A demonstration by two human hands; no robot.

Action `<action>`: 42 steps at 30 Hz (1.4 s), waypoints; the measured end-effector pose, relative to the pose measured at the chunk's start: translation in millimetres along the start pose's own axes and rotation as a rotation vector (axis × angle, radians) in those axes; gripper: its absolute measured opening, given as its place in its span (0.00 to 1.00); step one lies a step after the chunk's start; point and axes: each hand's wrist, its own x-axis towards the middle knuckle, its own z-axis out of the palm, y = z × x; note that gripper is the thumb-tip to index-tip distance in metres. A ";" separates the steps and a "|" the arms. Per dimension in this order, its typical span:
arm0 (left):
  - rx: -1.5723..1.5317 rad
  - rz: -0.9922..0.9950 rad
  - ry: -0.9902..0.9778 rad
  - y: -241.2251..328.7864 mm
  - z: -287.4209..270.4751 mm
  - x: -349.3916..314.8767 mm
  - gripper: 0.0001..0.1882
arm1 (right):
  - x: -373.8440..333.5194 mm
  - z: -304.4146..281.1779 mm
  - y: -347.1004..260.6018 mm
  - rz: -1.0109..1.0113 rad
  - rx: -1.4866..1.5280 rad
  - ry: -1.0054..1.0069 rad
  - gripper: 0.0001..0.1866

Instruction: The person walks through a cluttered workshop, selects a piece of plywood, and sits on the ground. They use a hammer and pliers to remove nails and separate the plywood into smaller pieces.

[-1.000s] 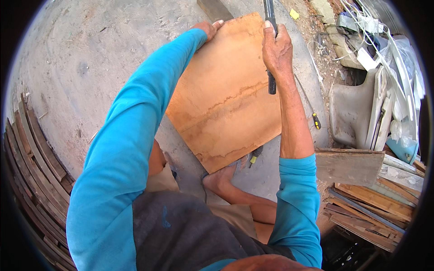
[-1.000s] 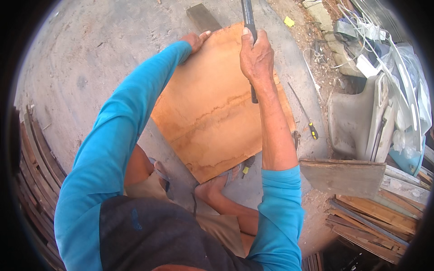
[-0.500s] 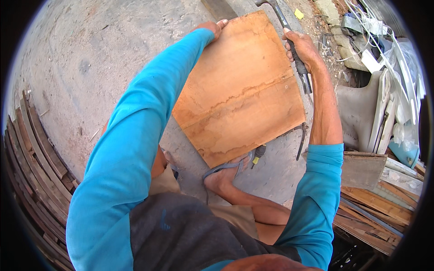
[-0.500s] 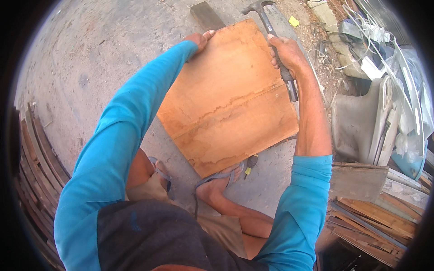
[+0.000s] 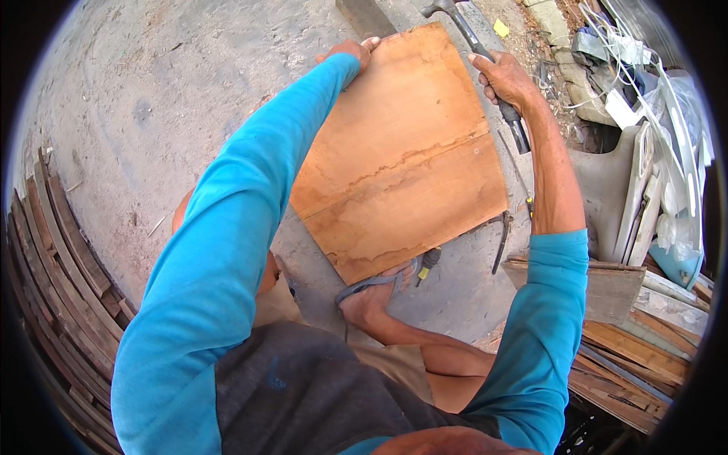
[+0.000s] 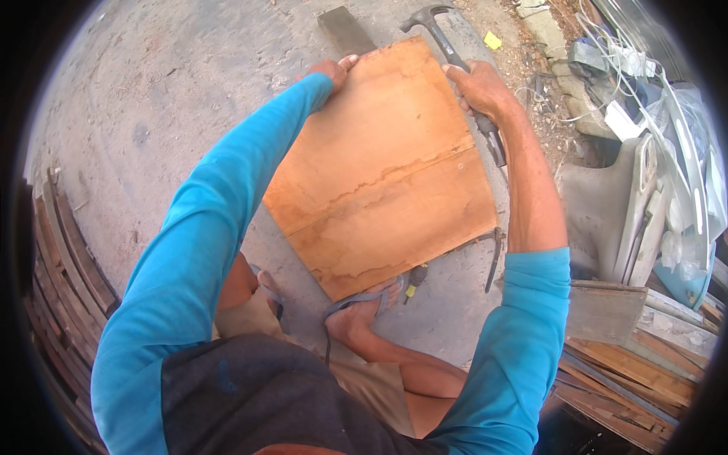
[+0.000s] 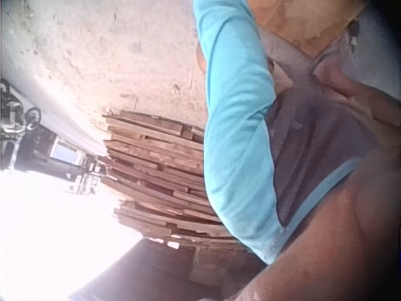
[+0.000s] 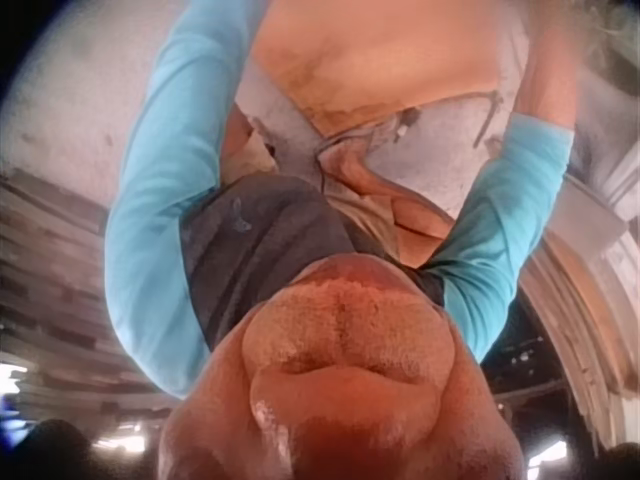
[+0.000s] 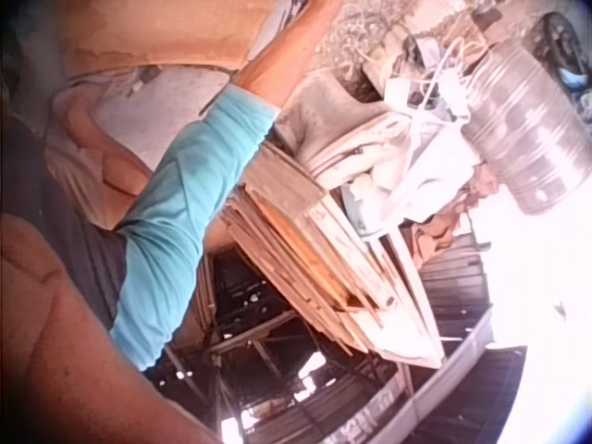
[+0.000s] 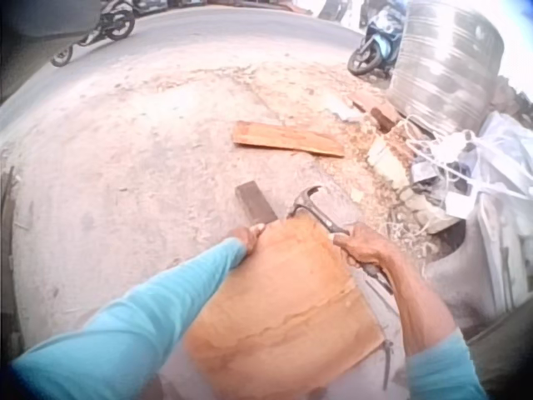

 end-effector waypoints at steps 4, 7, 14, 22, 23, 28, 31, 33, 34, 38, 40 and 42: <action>-0.037 -0.019 0.024 -2.6 0.8 -2.6 0.43 | -4.5 1.2 -3.9 0.002 0.089 -0.017 0.20; -0.084 -0.017 -0.083 2.6 -3.9 -4.6 0.45 | 6.3 5.2 11.8 -0.036 0.144 0.078 0.20; -0.026 -0.007 0.020 -3.9 -0.1 -1.7 0.46 | -7.5 1.8 -1.6 -0.061 -0.028 0.054 0.22; -0.008 0.085 0.036 -10.1 0.6 2.4 0.45 | -15.8 39.9 7.6 0.028 -0.038 0.113 0.20; -0.025 0.158 0.038 -19.1 -1.7 9.4 0.45 | -16.9 44.5 10.5 0.016 -0.069 0.142 0.21; 0.094 0.136 0.007 -28.1 -2.8 3.3 0.42 | -30.1 72.7 18.0 0.008 -0.109 0.259 0.26; 0.140 0.155 0.021 -33.8 -12.8 8.7 0.43 | -37.7 83.6 8.9 -0.054 -0.102 0.334 0.26; 0.157 0.151 -0.081 -18.6 -15.1 -10.1 0.43 | -47.7 87.2 4.9 -0.065 -0.103 0.395 0.26; 0.161 0.144 -0.098 -13.2 -20.9 -14.5 0.43 | -47.6 89.8 1.4 -0.063 -0.115 0.403 0.25; 0.258 0.170 -0.028 -9.0 -18.0 -6.7 0.43 | -36.1 92.3 5.8 -0.065 -0.183 0.377 0.24; 0.202 0.128 -0.051 -7.1 -17.1 -0.4 0.43 | -32.6 91.0 8.4 -0.056 -0.203 0.385 0.23; 0.176 0.105 -0.061 -9.9 -23.2 2.3 0.43 | -33.0 83.2 -10.6 -0.144 -0.130 0.468 0.21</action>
